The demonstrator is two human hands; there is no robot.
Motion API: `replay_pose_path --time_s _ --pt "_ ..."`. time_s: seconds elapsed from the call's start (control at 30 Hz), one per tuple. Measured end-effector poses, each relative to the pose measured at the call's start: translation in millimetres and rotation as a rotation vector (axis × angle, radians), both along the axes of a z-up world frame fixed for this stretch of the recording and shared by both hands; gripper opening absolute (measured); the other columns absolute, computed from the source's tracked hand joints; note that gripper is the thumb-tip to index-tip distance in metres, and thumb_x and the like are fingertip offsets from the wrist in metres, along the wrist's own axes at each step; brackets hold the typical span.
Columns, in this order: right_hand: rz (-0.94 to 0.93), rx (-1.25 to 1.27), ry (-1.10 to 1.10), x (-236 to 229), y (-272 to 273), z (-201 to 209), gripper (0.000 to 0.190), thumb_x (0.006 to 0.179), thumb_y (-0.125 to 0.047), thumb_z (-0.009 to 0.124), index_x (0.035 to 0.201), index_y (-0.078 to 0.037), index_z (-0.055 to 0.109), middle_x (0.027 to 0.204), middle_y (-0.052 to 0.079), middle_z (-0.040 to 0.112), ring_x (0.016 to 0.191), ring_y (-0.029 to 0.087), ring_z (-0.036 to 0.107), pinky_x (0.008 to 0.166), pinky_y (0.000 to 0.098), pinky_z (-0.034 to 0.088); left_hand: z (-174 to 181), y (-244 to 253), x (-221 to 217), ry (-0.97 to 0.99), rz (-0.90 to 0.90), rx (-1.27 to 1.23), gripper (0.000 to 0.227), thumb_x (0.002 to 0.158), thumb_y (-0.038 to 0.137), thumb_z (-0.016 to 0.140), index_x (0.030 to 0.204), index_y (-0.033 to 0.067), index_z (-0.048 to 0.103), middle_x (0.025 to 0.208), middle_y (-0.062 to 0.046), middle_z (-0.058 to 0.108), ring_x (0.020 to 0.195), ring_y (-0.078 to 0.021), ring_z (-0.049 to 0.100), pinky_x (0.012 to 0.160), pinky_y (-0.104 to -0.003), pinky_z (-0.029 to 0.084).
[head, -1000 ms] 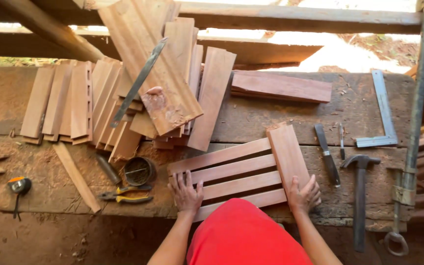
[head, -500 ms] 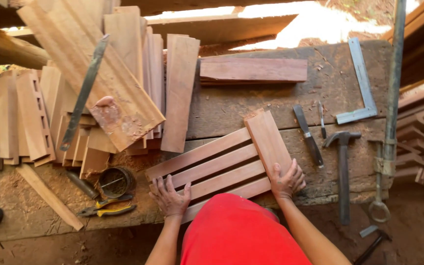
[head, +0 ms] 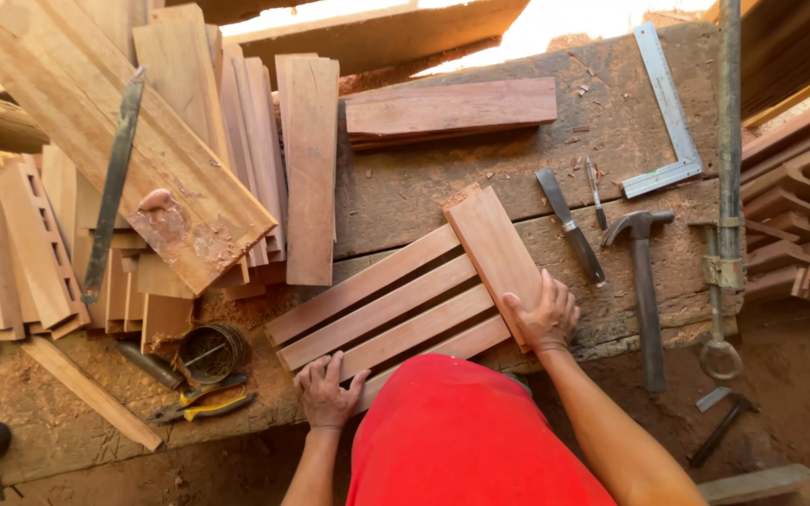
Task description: Assembling wooden slats into a frame using glue, a hammer, and a chisel at a woodworking bench.
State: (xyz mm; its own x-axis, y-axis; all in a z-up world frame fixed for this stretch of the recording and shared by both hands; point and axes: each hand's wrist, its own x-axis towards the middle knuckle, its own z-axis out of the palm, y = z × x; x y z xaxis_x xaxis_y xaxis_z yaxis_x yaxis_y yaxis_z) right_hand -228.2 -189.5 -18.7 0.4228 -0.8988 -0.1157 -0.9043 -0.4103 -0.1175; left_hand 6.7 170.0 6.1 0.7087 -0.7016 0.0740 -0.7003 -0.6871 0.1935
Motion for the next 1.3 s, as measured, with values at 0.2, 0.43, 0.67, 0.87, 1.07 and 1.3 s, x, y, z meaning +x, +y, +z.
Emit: replay_pose_path --time_s 0.2,0.43,0.67,0.87,1.07,1.3 --pt "-0.009 -0.061 -0.085 4.5 4.2 5.4 0.096 0.081 -0.080 0.056 0.142 -0.006 0.056 0.127 0.016 0.061 0.109 0.038 0.061 0.095 0.0575 0.043 -4.6 3.3 -6.5 0.101 0.053 -0.129 0.065 0.073 0.058 0.083 0.116 0.0110 0.072 0.107 -0.006 0.059 0.107 -0.0267 0.054 0.099 -0.038 0.043" --pt "-0.051 0.006 -0.090 5.0 3.5 7.1 0.097 0.079 -0.080 0.058 0.143 -0.007 0.055 0.130 0.016 0.060 0.114 0.039 0.058 0.099 0.0590 0.040 1.8 -1.3 6.4 0.304 0.119 -0.159 0.057 0.060 0.051 0.091 0.098 0.0121 0.077 0.087 -0.002 0.062 0.091 -0.0251 0.056 0.092 -0.036 0.046" --pt "-0.032 -0.010 -0.111 1.7 6.5 10.6 0.095 0.080 -0.078 0.060 0.143 -0.006 0.056 0.129 0.017 0.060 0.112 0.039 0.059 0.097 0.0576 0.042 14.3 12.3 -13.4 0.083 0.039 -0.030 0.067 0.079 0.064 0.070 0.122 0.0125 0.066 0.105 -0.005 0.059 0.098 -0.0252 0.054 0.094 -0.037 0.042" --pt "-0.026 -0.025 -0.116 7.1 1.4 9.1 0.095 0.080 -0.079 0.059 0.141 -0.006 0.057 0.127 0.016 0.061 0.110 0.038 0.059 0.095 0.0565 0.044 20.3 38.6 -27.1 0.328 0.776 0.020 0.071 0.097 0.056 0.042 0.144 0.0021 0.042 0.139 -0.021 0.049 0.127 -0.0382 0.048 0.108 -0.050 0.038" --pt "-0.034 0.014 -0.116 3.7 6.1 11.4 0.096 0.080 -0.079 0.059 0.143 -0.006 0.055 0.129 0.016 0.059 0.114 0.038 0.058 0.097 0.0585 0.042 -2.3 19.7 -58.4 0.712 0.985 0.023 0.098 0.096 0.061 0.037 0.156 -0.0120 0.009 0.165 -0.032 0.004 0.154 -0.0447 0.006 0.123 -0.057 0.015" --pt "-0.017 -0.085 -0.130 4.7 7.7 14.0 0.091 0.081 -0.076 0.062 0.139 -0.007 0.059 0.126 0.014 0.063 0.109 0.038 0.060 0.094 0.0550 0.045 8.8 17.7 -65.4 0.721 0.941 0.094 0.109 0.089 0.059 0.055 0.158 -0.0109 0.008 0.166 -0.032 0.010 0.157 -0.0406 0.007 0.124 -0.048 0.015"
